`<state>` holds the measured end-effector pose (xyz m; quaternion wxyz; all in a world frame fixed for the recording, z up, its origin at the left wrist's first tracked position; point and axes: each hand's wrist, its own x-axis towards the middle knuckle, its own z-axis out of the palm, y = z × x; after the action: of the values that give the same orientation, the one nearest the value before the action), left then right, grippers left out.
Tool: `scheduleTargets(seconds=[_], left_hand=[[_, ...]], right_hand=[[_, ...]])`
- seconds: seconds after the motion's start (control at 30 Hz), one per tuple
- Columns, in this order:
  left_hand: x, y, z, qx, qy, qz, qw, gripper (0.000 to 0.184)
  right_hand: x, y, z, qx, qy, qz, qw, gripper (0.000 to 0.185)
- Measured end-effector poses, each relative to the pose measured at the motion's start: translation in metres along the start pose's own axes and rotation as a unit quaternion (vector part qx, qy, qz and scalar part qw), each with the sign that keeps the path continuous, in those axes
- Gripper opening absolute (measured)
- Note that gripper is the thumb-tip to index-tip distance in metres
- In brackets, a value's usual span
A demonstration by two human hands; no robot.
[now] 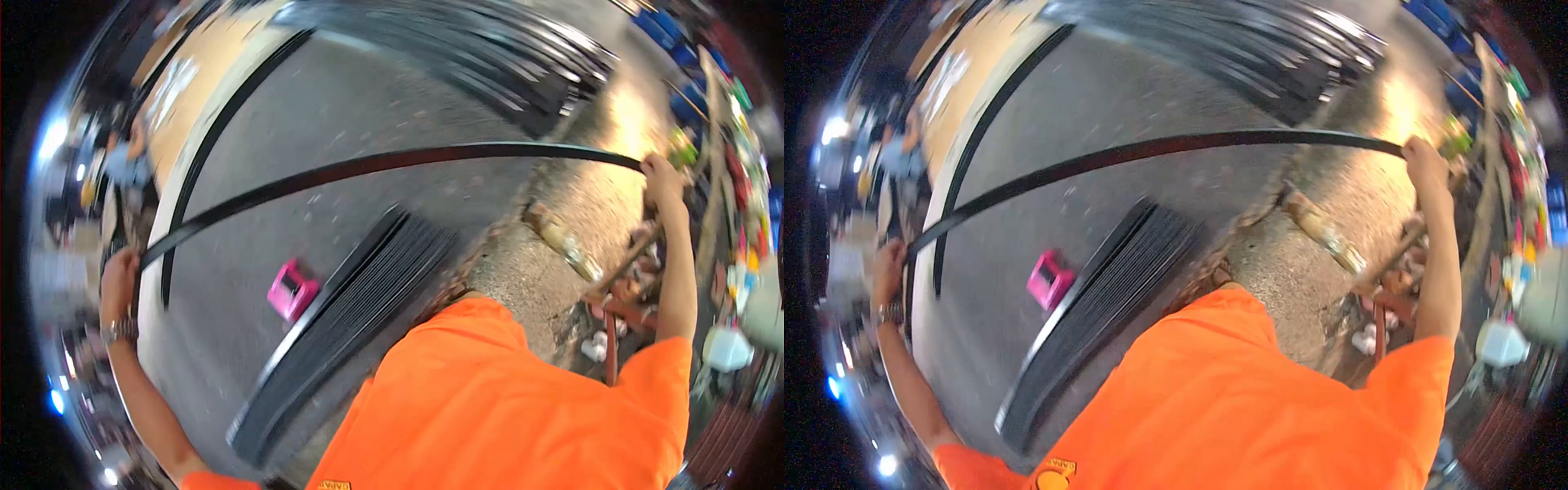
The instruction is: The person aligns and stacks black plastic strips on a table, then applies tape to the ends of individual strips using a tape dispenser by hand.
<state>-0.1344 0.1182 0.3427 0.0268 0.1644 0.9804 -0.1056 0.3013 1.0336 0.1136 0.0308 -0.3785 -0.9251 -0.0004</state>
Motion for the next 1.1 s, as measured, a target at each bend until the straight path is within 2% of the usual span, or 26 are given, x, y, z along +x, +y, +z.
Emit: scheduleTargets(seconds=[0.03, 0.07, 0.13, 0.23, 0.33, 0.37, 0.47, 0.5, 0.6, 0.63, 0.7, 0.77, 0.87, 0.9, 1.0, 1.03, 1.07, 1.1], left_hand=[[-0.028, -0.007, 0.008, 0.040, 0.059, 0.009, 0.997, 0.017], [-0.052, -0.008, 0.007, 0.011, 0.032, -0.037, 0.999, 0.018], [-0.092, -0.063, 0.034, 0.031, 0.032, -0.064, 0.997, 0.017], [-0.163, -0.109, 0.059, 0.035, 0.010, -0.163, 0.986, 0.016], [-0.230, -0.149, 0.083, 0.061, 0.075, -0.177, 0.979, 0.016], [-0.250, -0.161, 0.091, 0.128, 0.093, -0.188, 0.969, 0.017], [-0.301, -0.200, 0.119, 0.162, 0.136, -0.226, 0.951, 0.019], [-0.319, -0.217, 0.137, 0.154, 0.189, -0.224, 0.944, 0.023], [-0.350, -0.224, 0.155, 0.056, 0.167, -0.345, 0.922, 0.027], [-0.362, -0.237, 0.169, 0.055, 0.204, -0.314, 0.926, 0.031], [-0.379, -0.258, 0.187, -0.092, 0.214, -0.365, 0.901, 0.032], [-0.389, -0.276, 0.201, -0.250, 0.251, -0.381, 0.854, 0.033], [-0.385, -0.294, 0.213, -0.517, 0.319, -0.443, 0.659, 0.030], [-0.380, -0.301, 0.221, -0.551, 0.335, -0.433, 0.630, 0.028], [-0.373, -0.347, 0.265, -0.643, 0.373, -0.399, 0.536, 0.020], [-0.370, -0.362, 0.288, -0.672, 0.381, -0.390, 0.501, 0.018], [-0.368, -0.366, 0.304, -0.700, 0.388, -0.378, 0.465, 0.016], [-0.358, -0.343, 0.301, -0.735, 0.386, -0.379, 0.409, 0.011]], right_hand=[[-0.001, -0.021, -0.002, 0.005, 0.007, -0.025, 1.000, 0.019], [-0.005, -0.052, -0.010, -0.003, 0.003, -0.033, 0.999, 0.018], [0.002, -0.084, -0.005, -0.006, 0.007, -0.100, 0.995, 0.016], [-0.003, -0.154, -0.016, -0.002, -0.005, -0.124, 0.992, 0.014], [-0.020, -0.231, -0.043, 0.001, 0.019, -0.169, 0.985, 0.013], [-0.022, -0.247, -0.046, -0.001, 0.083, -0.242, 0.967, 0.011], [-0.045, -0.312, -0.074, -0.052, 0.143, -0.276, 0.949, 0.010], [-0.037, -0.317, -0.070, -0.045, 0.136, -0.290, 0.946, 0.017], [-0.055, -0.359, -0.091, -0.005, 0.102, -0.221, 0.970, 0.021], [-0.068, -0.376, -0.101, 0.009, 0.111, -0.193, 0.975, 0.025], [-0.061, -0.382, -0.099, 0.035, 0.136, -0.183, 0.973, 0.027], [-0.015, -0.362, -0.074, 0.091, 0.158, -0.191, 0.965, 0.030], [0.019, -0.372, -0.062, 0.366, 0.051, -0.125, 0.921, 0.029], [0.036, -0.378, -0.058, 0.450, 0.019, -0.132, 0.883, 0.027], [0.014, -0.443, -0.078, 0.606, 0.002, -0.065, 0.793, 0.027], [0.024, -0.454, -0.068, 0.625, -0.005, -0.087, 0.776, 0.027], [0.025, -0.473, -0.062, 0.640, 0.017, -0.086, 0.763, 0.023], [0.025, -0.487, -0.052, 0.683, 0.002, -0.086, 0.725, 0.019]])
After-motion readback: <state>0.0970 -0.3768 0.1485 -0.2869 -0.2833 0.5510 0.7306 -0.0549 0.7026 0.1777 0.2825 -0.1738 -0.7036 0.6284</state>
